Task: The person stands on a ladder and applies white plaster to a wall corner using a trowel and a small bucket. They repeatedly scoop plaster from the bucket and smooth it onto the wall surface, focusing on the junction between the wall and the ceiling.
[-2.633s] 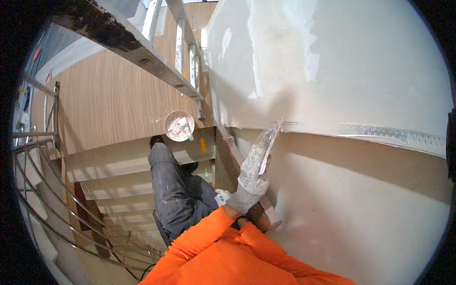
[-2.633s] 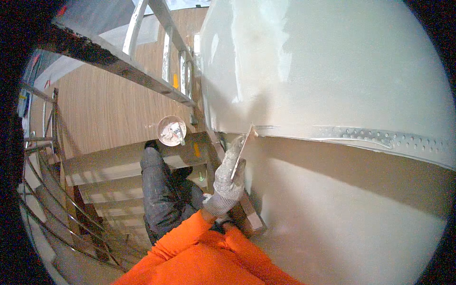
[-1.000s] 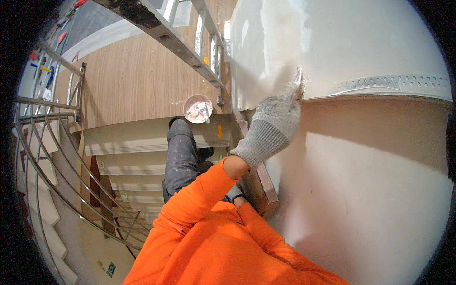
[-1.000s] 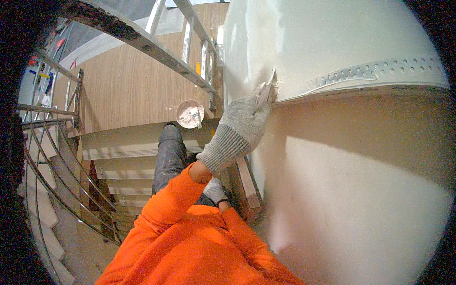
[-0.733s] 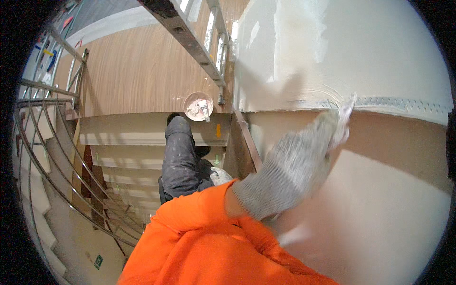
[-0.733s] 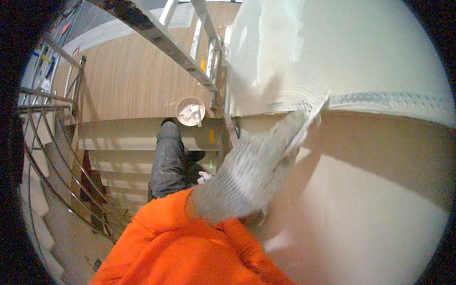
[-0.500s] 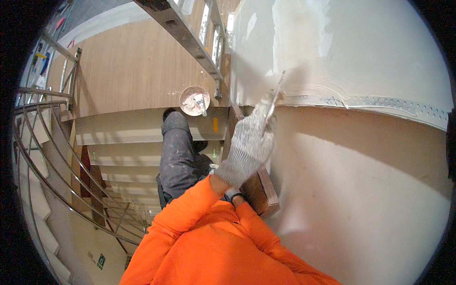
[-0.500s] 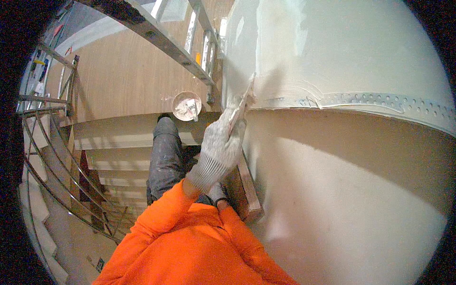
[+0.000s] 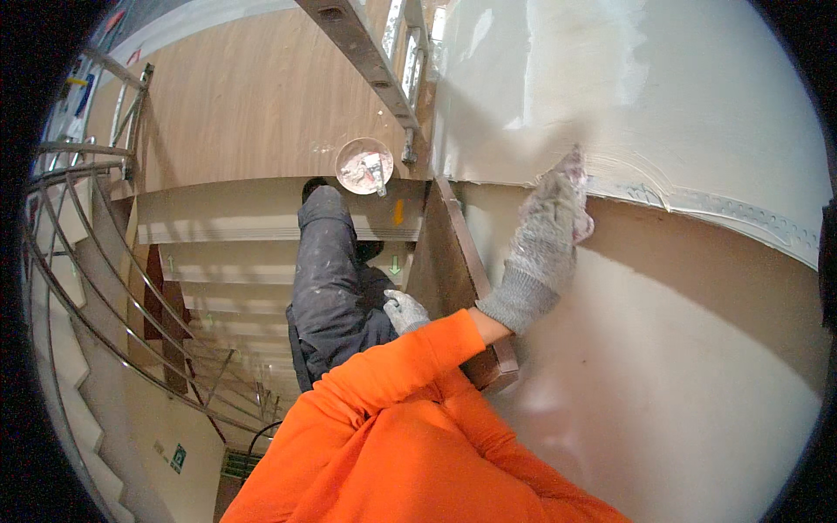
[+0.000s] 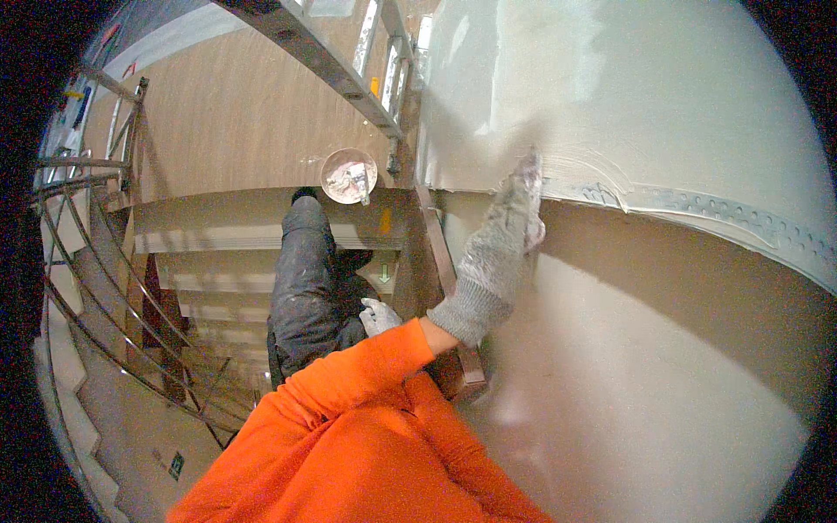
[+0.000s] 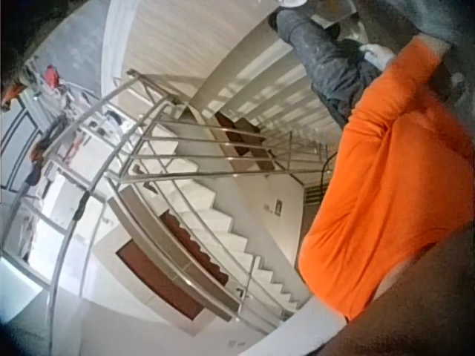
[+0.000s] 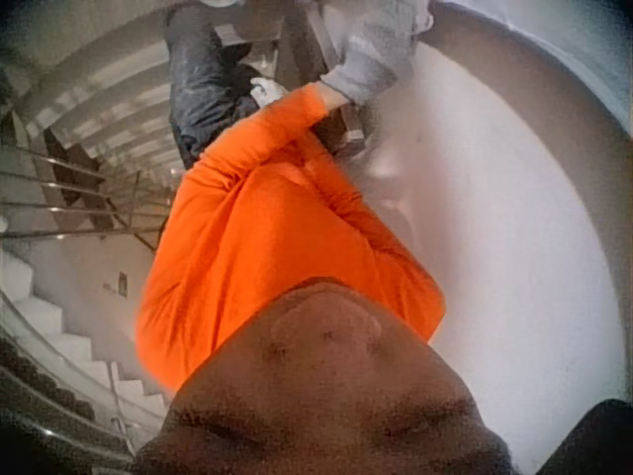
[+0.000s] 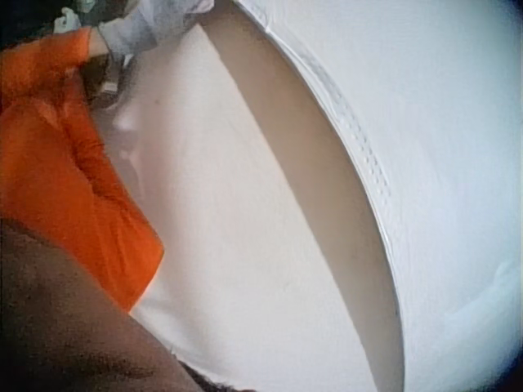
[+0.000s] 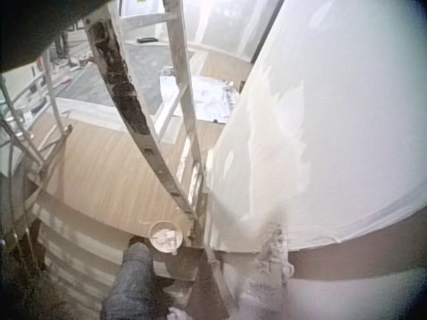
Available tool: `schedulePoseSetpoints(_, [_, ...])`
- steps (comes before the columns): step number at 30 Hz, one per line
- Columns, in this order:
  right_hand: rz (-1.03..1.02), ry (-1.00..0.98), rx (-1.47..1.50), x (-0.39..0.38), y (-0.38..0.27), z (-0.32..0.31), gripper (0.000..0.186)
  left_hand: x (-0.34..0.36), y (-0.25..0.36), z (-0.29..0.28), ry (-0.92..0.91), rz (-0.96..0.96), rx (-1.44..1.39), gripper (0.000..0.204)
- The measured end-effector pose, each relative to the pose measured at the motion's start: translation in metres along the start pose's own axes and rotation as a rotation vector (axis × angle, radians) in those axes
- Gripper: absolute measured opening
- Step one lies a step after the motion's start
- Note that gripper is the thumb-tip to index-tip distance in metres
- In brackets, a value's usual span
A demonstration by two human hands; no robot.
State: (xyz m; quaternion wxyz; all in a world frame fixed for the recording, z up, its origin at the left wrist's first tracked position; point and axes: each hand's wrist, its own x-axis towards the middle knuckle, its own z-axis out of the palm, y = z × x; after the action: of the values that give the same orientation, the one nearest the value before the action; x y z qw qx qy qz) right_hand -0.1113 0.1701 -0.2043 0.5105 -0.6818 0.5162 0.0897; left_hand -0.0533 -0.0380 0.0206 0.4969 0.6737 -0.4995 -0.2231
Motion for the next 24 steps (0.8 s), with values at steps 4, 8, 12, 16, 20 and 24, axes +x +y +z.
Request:
schedulePoseSetpoints(4, [0.096, -0.022, 0.036, 0.001, 0.004, 0.004, 0.041, -0.020, 0.017, -0.025, -0.120, -0.082, -0.210, 0.060])
schedulePoseSetpoints(8, [0.050, 0.044, 0.112, -0.001, 0.009, -0.004, 0.038, -0.023, 0.018, -0.071, -0.104, -0.121, -0.317, 0.053])
schedulePoseSetpoints(12, [-0.361, -0.023, -0.486, -0.007, 0.059, 0.013, 0.037, 0.005, -0.035, -0.069, -0.069, -0.178, -0.334, 0.044])
schedulePoseSetpoints(16, [0.080, -0.014, -0.084, -0.011, -0.020, -0.018, 0.037, 0.031, -0.101, -0.034, -0.083, 0.161, 0.216, 0.047])
schedulePoseSetpoints(20, [0.037, 0.033, -0.017, -0.008, -0.019, -0.023, 0.037, 0.076, -0.064, -0.038, -0.266, 0.202, 0.376, 0.055])
schedulePoseSetpoints(24, [-0.063, 0.086, 0.023, -0.006, -0.015, -0.030, 0.040, 0.111, 0.004, -0.084, -0.341, 0.525, 0.594, 0.037])
